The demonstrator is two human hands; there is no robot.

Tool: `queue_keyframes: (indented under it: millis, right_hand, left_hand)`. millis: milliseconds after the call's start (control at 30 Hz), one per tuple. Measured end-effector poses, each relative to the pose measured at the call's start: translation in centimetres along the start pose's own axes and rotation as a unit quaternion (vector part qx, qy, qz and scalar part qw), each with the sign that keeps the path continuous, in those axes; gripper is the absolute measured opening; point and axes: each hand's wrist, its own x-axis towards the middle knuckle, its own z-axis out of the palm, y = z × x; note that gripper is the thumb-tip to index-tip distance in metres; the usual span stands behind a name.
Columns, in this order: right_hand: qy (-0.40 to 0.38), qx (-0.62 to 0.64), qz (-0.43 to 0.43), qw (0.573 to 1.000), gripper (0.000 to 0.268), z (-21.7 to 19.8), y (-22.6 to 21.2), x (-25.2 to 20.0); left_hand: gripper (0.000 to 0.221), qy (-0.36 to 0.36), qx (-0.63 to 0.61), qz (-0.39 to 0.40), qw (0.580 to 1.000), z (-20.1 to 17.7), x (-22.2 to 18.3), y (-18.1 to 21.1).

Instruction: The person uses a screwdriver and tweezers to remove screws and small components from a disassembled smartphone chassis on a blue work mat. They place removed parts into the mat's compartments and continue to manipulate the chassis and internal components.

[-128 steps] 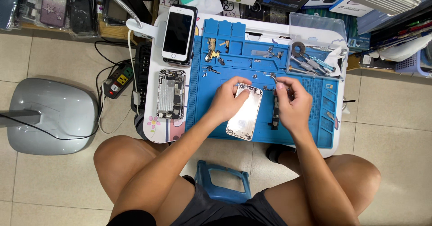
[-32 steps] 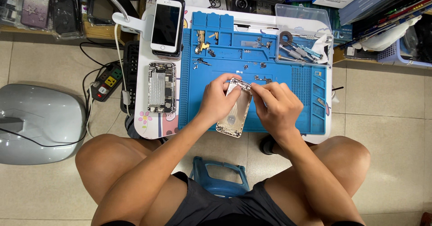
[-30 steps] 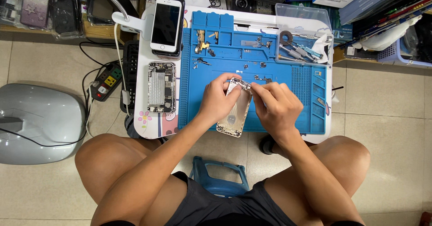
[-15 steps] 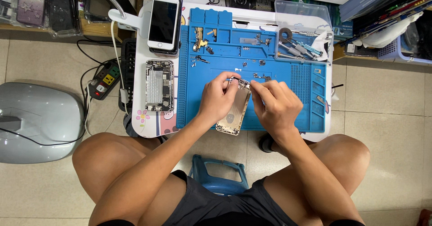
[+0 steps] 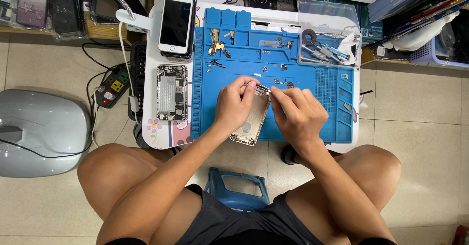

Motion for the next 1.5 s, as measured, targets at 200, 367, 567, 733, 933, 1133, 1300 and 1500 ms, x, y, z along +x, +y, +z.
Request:
queue_keyframes:
  millis: [200,367,567,733,933,1133,1300,1500]
  right_hand:
    - [0.005,0.031,0.015,0.999,0.005,-0.16,0.68,0.11]
    - [-0.004,0.056,0.024,0.998,0.006,-0.09,0.63,0.08]
    - [-0.008,0.074,0.029,0.997,0.007,-0.07,0.80,0.01]
    - [-0.012,0.084,0.036,0.996,0.008,0.02,0.83,-0.11]
    - [-0.014,0.088,0.038,0.995,0.008,-0.04,0.77,-0.05]
    - [-0.016,0.101,0.042,0.994,0.008,0.03,0.77,-0.03]
    - [-0.003,0.091,0.038,0.995,0.009,0.14,0.74,-0.30]
    - [0.001,0.090,0.032,0.995,0.008,0.04,0.63,-0.18]
  left_hand:
    - [0.021,0.005,-0.004,0.003,1.000,-0.07,-0.02,0.35]
    - [0.021,0.004,-0.013,0.000,1.000,0.12,-0.04,0.26]
    - [0.021,0.003,-0.017,0.002,1.000,0.35,-0.03,-0.04]
    - [0.021,0.001,-0.022,0.002,1.000,0.36,-0.04,-0.15]
    - [0.021,0.001,-0.032,-0.007,0.999,0.42,-0.06,-0.02]
    - [0.022,-0.002,-0.049,-0.024,0.999,0.36,-0.05,0.16]
    - [0.020,0.005,-0.052,-0.029,0.998,0.50,0.05,-0.03]
    - [0.020,0.010,-0.060,-0.028,0.998,0.58,0.15,0.11]
